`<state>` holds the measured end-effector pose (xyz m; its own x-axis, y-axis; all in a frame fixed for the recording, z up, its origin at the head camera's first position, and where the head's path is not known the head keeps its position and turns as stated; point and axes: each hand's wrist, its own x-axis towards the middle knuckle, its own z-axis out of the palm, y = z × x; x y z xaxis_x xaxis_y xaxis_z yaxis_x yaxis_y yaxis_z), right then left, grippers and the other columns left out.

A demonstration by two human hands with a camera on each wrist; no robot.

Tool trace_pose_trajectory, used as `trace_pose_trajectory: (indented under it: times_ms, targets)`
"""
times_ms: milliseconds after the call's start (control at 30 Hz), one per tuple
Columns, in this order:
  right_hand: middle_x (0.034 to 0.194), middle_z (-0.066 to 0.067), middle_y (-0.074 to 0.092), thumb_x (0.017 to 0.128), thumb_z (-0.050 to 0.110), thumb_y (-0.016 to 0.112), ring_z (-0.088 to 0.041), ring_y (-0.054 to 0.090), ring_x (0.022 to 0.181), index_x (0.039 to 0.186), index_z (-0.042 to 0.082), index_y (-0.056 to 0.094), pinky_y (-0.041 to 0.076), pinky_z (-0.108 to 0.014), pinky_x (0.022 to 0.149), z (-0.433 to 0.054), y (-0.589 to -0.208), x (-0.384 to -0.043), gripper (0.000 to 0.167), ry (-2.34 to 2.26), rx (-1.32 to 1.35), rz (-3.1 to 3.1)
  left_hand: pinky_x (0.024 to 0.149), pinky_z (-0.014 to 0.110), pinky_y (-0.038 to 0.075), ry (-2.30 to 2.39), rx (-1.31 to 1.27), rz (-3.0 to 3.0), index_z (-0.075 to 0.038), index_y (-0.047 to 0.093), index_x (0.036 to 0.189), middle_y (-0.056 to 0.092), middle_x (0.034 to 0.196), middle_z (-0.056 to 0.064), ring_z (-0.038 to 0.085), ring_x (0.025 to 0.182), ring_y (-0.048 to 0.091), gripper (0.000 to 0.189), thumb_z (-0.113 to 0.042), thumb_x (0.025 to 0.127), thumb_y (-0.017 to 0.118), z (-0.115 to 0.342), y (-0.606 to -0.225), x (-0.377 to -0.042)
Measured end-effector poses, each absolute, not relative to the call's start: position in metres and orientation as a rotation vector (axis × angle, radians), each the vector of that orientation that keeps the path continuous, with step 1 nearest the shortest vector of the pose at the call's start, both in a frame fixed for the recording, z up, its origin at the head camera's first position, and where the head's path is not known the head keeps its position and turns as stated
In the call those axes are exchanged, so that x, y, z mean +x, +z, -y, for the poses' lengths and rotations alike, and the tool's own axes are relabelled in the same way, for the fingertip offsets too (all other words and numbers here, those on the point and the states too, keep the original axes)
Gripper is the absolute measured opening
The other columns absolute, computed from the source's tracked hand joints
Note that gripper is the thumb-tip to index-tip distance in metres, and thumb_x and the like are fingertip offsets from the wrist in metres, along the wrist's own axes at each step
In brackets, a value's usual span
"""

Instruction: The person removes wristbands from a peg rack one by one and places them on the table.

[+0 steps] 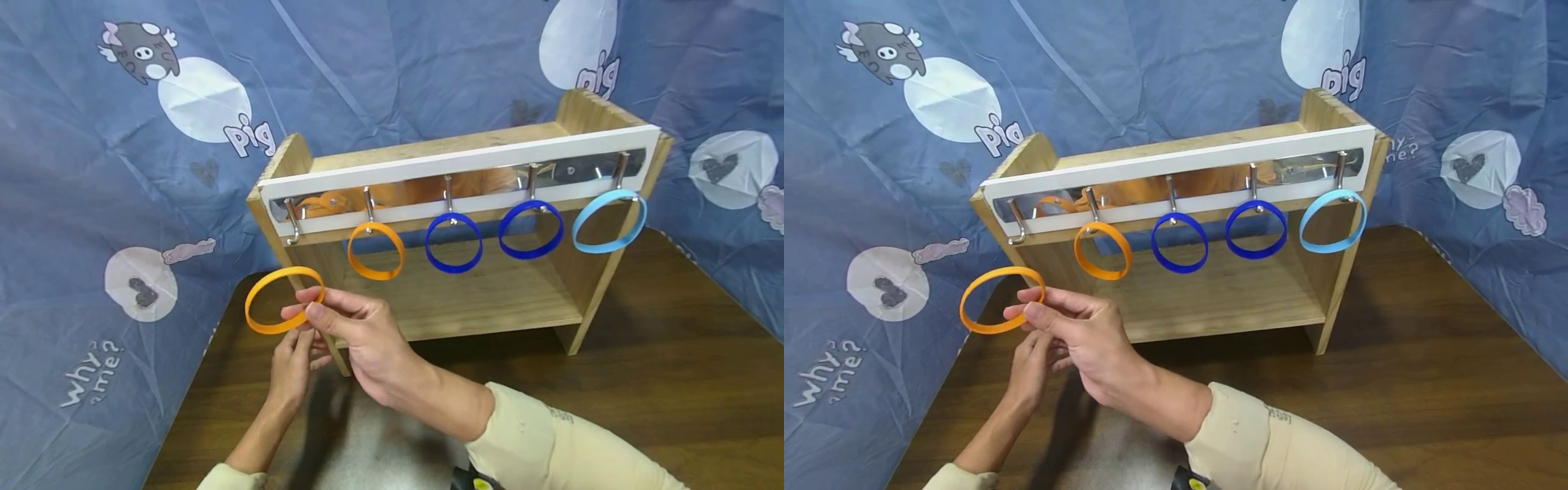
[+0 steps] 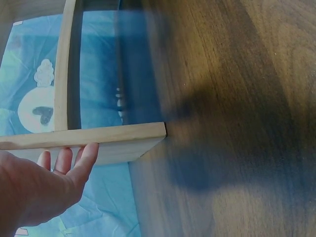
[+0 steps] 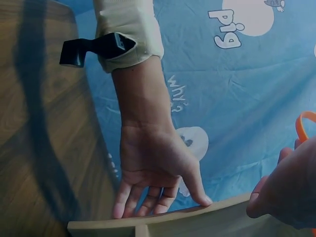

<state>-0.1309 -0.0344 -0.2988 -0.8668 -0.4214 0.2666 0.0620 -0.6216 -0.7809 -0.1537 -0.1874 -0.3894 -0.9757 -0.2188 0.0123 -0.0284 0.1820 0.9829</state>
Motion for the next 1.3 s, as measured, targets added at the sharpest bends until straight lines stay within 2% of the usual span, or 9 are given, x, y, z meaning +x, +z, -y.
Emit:
trace_pose_trajectory:
  times_ms: [267, 367, 467, 533, 600, 733, 833, 967, 1300]
  targets:
    - [0.099, -0.003, 0.073, 0.093, 0.004, 0.061, -0.022, 0.061, 0.11, 0.116, -0.009, 0.062, 0.037, -0.036, 0.106, 0.022, -0.31, -0.13, 0.026, -2.484, -0.537, -1.356, 0.076, 0.031, 0.061, -1.933, 0.252, 2.271, 0.004, 0.053, 0.113, 0.059, 0.098, 0.016, 0.02, 0.087, 0.062, 0.046, -0.039, 0.103, 0.042, 0.188, -0.391, -0.156]
    - [0.097, -0.003, 0.073, 0.094, 0.005, 0.061, -0.024, 0.058, 0.114, 0.117, -0.008, 0.062, 0.038, -0.036, 0.105, 0.017, -0.317, -0.131, 0.027, -2.462, -0.499, -1.394, 0.077, 0.032, 0.061, -1.911, 0.258, 2.286, 0.003, 0.054, 0.112, 0.063, 0.102, 0.017, 0.02, 0.089, 0.063, 0.053, -0.047, 0.102, 0.04, 0.188, -0.391, -0.156]
    - [0.102, -0.006, 0.072, 0.093, 0.008, 0.063, -0.023, 0.057, 0.116, 0.117, -0.006, 0.063, 0.035, -0.036, 0.106, 0.011, -0.322, -0.132, 0.028, -2.437, -0.474, -1.437, 0.079, 0.035, 0.061, -1.884, 0.23, 2.309, 0.003, 0.055, 0.111, 0.064, 0.109, 0.017, 0.018, 0.091, 0.064, 0.054, -0.048, 0.102, 0.039, 0.189, -0.39, -0.155]
    - [0.102, -0.006, 0.072, 0.093, 0.008, 0.063, -0.021, 0.061, 0.109, 0.118, -0.006, 0.063, 0.036, -0.038, 0.106, 0.007, -0.325, -0.133, 0.028, -2.426, -0.462, -1.458, 0.08, 0.037, 0.06, -1.875, 0.212, 2.315, 0.003, 0.055, 0.108, 0.062, 0.11, 0.018, 0.016, 0.09, 0.064, 0.052, -0.046, 0.102, 0.039, 0.189, -0.39, -0.155]
    - [0.104, -0.004, 0.072, 0.092, 0.009, 0.065, -0.019, 0.064, 0.1, 0.118, -0.006, 0.063, 0.038, -0.038, 0.105, 0.003, -0.328, -0.134, 0.03, -2.417, -0.449, -1.485, 0.08, 0.038, 0.06, -1.88, 0.213, 2.308, 0.003, 0.053, 0.103, 0.058, 0.104, 0.016, 0.014, 0.089, 0.063, 0.05, -0.045, 0.102, 0.04, 0.19, -0.39, -0.154]
    - [0.095, 0.002, 0.073, 0.092, 0.011, 0.065, -0.018, 0.064, 0.087, 0.117, -0.007, 0.063, 0.045, -0.037, 0.099, -0.004, -0.333, -0.136, 0.031, -2.399, -0.439, -1.536, 0.08, 0.037, 0.06, -1.892, 0.222, 2.293, 0.006, 0.051, 0.099, 0.054, 0.098, 0.014, 0.013, 0.087, 0.06, 0.05, -0.043, 0.103, 0.041, 0.189, -0.391, -0.155]
    - [0.088, 0.003, 0.073, 0.093, 0.012, 0.065, -0.017, 0.062, 0.085, 0.117, -0.007, 0.063, 0.047, -0.034, 0.094, -0.008, -0.338, -0.138, 0.031, -2.375, -0.425, -1.57, 0.076, 0.034, 0.061, -1.883, 0.216, 2.293, 0.008, 0.051, 0.098, 0.056, 0.095, 0.015, 0.014, 0.086, 0.059, 0.052, -0.043, 0.103, 0.04, 0.189, -0.391, -0.155]
    - [0.089, 0.003, 0.074, 0.092, 0.012, 0.065, -0.017, 0.061, 0.084, 0.117, -0.007, 0.063, 0.047, -0.032, 0.091, -0.012, -0.345, -0.139, 0.031, -2.351, -0.413, -1.588, 0.072, 0.028, 0.06, -1.866, 0.213, 2.305, 0.007, 0.053, 0.099, 0.058, 0.094, 0.016, 0.016, 0.084, 0.06, 0.052, -0.043, 0.102, 0.041, 0.19, -0.391, -0.154]
    - [0.088, 0.0, 0.074, 0.093, 0.012, 0.064, -0.015, 0.061, 0.08, 0.116, -0.011, 0.061, 0.05, -0.032, 0.088, -0.02, -0.361, -0.14, 0.033, -2.291, -0.413, -1.65, 0.072, 0.025, 0.06, -1.908, 0.211, 2.277, 0.009, 0.053, 0.099, 0.057, 0.095, 0.016, 0.024, 0.088, 0.063, 0.054, -0.044, 0.102, 0.042, 0.189, -0.391, -0.155]
